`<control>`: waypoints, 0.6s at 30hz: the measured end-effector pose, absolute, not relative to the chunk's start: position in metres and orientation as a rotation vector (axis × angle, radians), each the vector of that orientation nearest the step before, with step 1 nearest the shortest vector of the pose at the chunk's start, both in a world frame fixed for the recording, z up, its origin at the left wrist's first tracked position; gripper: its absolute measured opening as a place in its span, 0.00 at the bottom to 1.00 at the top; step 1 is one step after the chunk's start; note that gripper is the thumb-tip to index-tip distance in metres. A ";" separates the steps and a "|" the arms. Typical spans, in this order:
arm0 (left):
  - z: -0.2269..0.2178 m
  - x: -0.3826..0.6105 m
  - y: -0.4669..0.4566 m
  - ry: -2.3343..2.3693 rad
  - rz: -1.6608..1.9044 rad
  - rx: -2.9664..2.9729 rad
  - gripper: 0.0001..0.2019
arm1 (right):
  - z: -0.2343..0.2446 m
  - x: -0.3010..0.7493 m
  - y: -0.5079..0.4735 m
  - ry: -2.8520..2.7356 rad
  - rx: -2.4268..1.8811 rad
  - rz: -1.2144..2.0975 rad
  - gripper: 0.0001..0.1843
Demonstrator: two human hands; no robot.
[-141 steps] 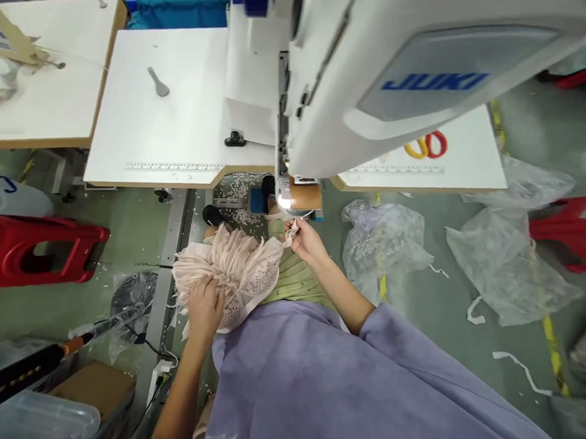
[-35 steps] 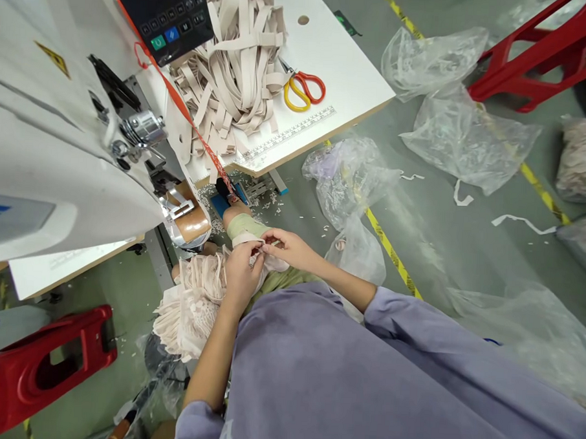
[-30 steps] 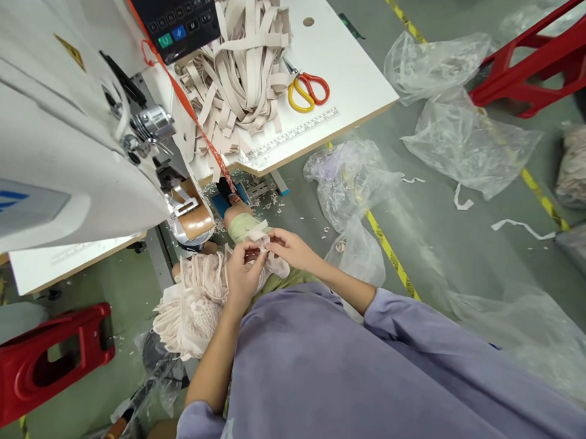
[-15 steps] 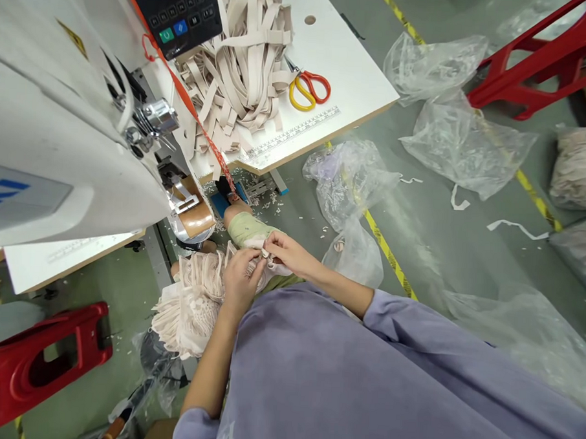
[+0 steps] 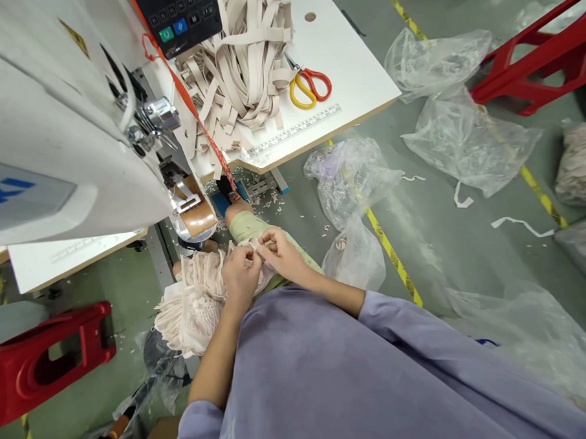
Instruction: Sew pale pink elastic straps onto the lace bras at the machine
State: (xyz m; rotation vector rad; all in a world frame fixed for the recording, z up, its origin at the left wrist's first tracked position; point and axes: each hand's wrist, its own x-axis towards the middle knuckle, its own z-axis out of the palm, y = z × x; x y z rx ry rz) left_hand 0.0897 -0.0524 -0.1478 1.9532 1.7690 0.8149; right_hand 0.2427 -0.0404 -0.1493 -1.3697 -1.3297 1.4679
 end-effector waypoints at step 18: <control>-0.165 0.114 -0.069 1.761 0.712 1.430 0.09 | -0.171 0.254 -0.050 -1.936 -1.458 1.315 0.03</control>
